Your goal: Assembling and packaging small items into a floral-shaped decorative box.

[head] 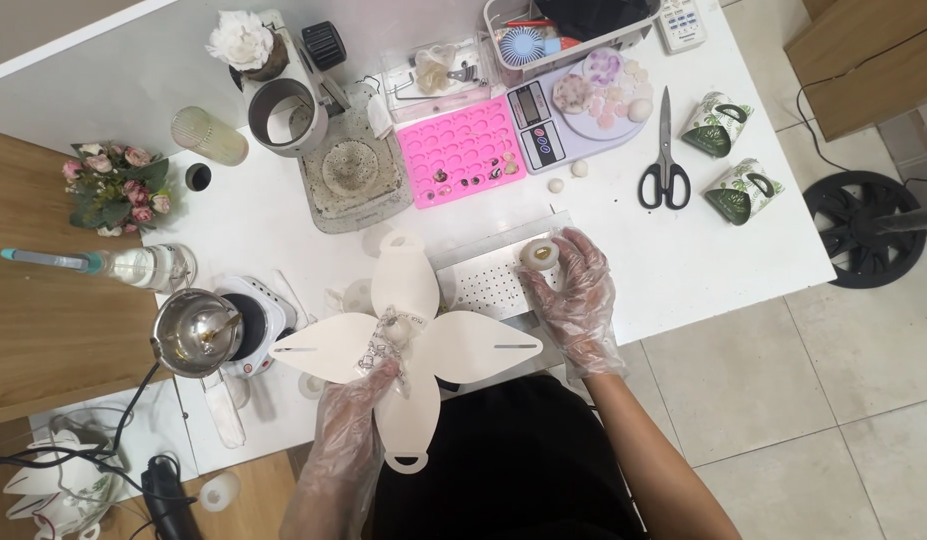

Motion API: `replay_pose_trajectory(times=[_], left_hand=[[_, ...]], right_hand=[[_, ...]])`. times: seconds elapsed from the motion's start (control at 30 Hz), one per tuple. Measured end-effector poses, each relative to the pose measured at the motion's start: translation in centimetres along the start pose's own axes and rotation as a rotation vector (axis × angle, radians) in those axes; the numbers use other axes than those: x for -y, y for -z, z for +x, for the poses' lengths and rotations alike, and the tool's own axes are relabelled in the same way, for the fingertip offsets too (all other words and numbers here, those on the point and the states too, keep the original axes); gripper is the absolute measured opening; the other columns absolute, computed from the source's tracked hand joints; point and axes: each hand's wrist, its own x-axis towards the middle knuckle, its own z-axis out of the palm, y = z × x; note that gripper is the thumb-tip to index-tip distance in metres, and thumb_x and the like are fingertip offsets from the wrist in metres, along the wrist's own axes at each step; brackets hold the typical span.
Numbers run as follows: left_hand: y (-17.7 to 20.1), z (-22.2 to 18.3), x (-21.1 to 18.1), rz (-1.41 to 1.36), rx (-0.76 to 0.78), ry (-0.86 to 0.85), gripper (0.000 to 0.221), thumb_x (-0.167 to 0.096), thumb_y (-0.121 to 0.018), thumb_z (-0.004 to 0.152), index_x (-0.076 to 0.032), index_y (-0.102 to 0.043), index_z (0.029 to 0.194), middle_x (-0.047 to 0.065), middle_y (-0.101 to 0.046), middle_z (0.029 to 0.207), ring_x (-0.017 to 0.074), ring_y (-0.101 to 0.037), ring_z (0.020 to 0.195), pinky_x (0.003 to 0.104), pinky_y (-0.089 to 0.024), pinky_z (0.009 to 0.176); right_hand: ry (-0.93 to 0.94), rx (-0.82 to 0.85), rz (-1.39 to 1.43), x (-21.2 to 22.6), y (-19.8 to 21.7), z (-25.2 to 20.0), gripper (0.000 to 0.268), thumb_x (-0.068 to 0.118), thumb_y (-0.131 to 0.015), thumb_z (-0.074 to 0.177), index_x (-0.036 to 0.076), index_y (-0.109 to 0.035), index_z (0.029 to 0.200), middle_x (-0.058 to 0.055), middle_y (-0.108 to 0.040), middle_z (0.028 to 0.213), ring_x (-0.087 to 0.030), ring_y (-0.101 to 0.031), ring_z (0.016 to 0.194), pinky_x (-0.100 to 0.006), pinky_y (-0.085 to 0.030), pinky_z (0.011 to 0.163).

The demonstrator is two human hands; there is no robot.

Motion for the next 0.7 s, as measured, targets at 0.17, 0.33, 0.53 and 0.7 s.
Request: replay_pose_trajectory(times=[0.17, 0.33, 0.53, 0.7], left_hand=[[-0.2, -0.1, -0.4, -0.006, -0.027, 0.05, 0.046, -0.002, -0.077, 0.079, -0.001, -0.062, 0.123, 0.007, -0.068, 0.101, 0.0188, -0.066, 0.09, 0.032, -0.056, 0.076], [-0.7, -0.5, -1.1, 0.009, -0.023, 0.075, 0.046, -0.003, -0.076, 0.079, 0.001, -0.063, 0.123, 0.007, -0.069, 0.101, 0.019, -0.067, 0.09, 0.032, -0.056, 0.077], [-0.4, -0.4, -1.0, 0.004, -0.037, 0.098, 0.047, -0.004, -0.076, 0.077, -0.001, -0.063, 0.122, 0.007, -0.07, 0.101, 0.0181, -0.068, 0.088, 0.033, -0.056, 0.077], [1.2, 0.4, 0.6, 0.02, 0.027, 0.013, 0.043, -0.006, -0.08, 0.081, 0.003, -0.063, 0.12, 0.01, -0.068, 0.097, 0.0206, -0.065, 0.087, 0.034, -0.055, 0.076]], right_hand=[[0.07, -0.023, -0.151, 0.0, 0.1, 0.1, 0.06, 0.035, -0.086, 0.082, 0.002, -0.063, 0.128, -0.018, -0.055, 0.137, -0.036, -0.056, 0.126, -0.043, -0.051, 0.103], [0.16, -0.071, -0.258, -0.6, -0.2, -0.2, 0.065, 0.04, -0.085, 0.084, 0.001, -0.062, 0.13, -0.018, -0.054, 0.138, -0.036, -0.052, 0.128, -0.047, -0.045, 0.108], [0.197, -0.096, -0.26, -0.6, -0.2, -0.3, 0.058, 0.03, -0.086, 0.085, 0.005, -0.061, 0.131, -0.015, -0.054, 0.139, -0.035, -0.052, 0.13, -0.046, -0.046, 0.107], [0.215, -0.103, -0.255, -0.8, -0.4, -0.3, 0.056, 0.027, -0.086, 0.086, 0.006, -0.06, 0.131, -0.013, -0.055, 0.14, -0.035, -0.052, 0.13, -0.047, -0.046, 0.108]])
